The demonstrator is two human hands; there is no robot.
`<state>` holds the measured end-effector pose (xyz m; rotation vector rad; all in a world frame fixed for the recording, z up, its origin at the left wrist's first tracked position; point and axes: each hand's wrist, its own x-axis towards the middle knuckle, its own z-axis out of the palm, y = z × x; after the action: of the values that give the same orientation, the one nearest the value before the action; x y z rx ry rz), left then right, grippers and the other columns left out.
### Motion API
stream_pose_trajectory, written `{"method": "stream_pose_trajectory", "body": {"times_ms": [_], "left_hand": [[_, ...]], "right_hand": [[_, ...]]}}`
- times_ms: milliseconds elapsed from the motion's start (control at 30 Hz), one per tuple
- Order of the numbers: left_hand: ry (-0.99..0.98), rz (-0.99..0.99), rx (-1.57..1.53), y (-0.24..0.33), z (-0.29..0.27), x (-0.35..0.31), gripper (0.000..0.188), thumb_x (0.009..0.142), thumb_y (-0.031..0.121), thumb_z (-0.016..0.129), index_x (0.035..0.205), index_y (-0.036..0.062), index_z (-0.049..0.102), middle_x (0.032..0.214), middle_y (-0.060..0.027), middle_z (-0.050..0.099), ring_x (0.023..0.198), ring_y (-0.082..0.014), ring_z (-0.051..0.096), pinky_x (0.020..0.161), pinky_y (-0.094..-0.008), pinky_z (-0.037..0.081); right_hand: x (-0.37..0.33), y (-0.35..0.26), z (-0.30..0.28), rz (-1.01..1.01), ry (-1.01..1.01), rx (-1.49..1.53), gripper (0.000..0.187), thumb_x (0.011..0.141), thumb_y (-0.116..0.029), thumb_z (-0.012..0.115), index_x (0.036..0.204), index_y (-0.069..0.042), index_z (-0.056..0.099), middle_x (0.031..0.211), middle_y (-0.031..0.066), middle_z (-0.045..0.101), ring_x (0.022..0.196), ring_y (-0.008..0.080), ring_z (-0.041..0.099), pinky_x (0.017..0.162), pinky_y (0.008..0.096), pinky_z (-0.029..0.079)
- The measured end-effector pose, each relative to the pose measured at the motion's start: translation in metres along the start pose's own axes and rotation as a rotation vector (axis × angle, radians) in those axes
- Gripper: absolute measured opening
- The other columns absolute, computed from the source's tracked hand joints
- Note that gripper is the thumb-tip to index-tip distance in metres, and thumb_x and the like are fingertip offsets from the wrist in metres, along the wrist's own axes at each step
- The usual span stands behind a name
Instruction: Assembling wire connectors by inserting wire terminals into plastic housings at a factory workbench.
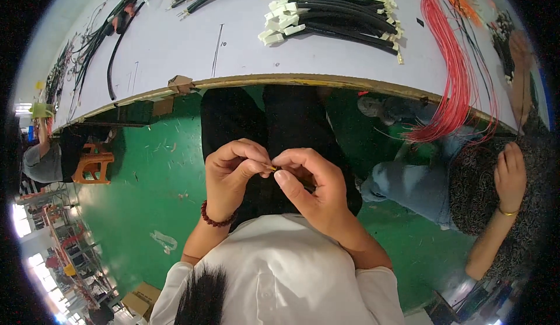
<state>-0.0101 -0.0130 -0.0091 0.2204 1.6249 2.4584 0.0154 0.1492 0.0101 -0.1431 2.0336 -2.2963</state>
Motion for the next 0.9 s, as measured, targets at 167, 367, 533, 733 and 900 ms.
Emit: {"method": "stream_pose_trajectory", "body": {"times_ms": [167,367,533,733,900], "left_hand": [[0.035,0.018,0.066,0.000,0.001,-0.002,0.003,0.084,-0.003,0.063,0.086,-0.0031,0.063,0.085,-0.0112,0.063,0.070,-0.0138,0.059,0.064,-0.0242,0.050],[0.014,-0.049,0.015,0.001,0.005,-0.001,0.003,0.085,-0.001,0.064,0.087,-0.0030,0.063,0.085,-0.0110,0.063,0.070,-0.0132,0.059,0.065,-0.0250,0.050],[0.016,-0.081,0.039,0.003,0.005,0.000,0.006,0.085,0.002,0.066,0.087,-0.0033,0.063,0.084,-0.0104,0.063,0.071,-0.0129,0.059,0.065,-0.0247,0.049],[0.030,-0.117,0.044,0.004,0.005,0.002,0.010,0.086,0.007,0.066,0.086,-0.0026,0.062,0.083,-0.0089,0.064,0.072,-0.0122,0.058,0.066,-0.0241,0.048],[0.032,-0.130,0.039,0.003,0.005,0.002,0.013,0.088,0.010,0.065,0.087,-0.0027,0.061,0.082,-0.0077,0.063,0.073,-0.0111,0.057,0.067,-0.0236,0.048]], "right_hand": [[0.001,0.002,-0.004,-0.019,-0.027,-0.077,0.012,0.088,-0.001,0.055,0.099,0.002,0.059,0.083,0.0049,0.056,0.057,0.0051,0.049,0.049,0.0184,0.039],[0.003,0.008,-0.001,-0.132,0.019,-0.130,0.009,0.087,-0.001,0.055,0.095,0.002,0.058,0.079,0.0043,0.054,0.057,0.0054,0.049,0.049,0.0183,0.040],[0.004,0.009,-0.004,-0.145,0.030,-0.201,0.007,0.087,-0.003,0.057,0.092,0.002,0.058,0.079,0.0047,0.055,0.058,0.0052,0.050,0.048,0.0186,0.040],[0.004,0.009,-0.003,-0.054,0.038,-0.162,0.007,0.087,-0.004,0.058,0.090,0.002,0.058,0.081,0.0060,0.056,0.060,0.0065,0.052,0.049,0.0188,0.042],[0.005,0.015,-0.001,-0.054,0.090,-0.013,0.008,0.085,-0.003,0.058,0.091,0.003,0.058,0.088,0.0096,0.057,0.068,0.0114,0.056,0.062,0.0242,0.049]]}}
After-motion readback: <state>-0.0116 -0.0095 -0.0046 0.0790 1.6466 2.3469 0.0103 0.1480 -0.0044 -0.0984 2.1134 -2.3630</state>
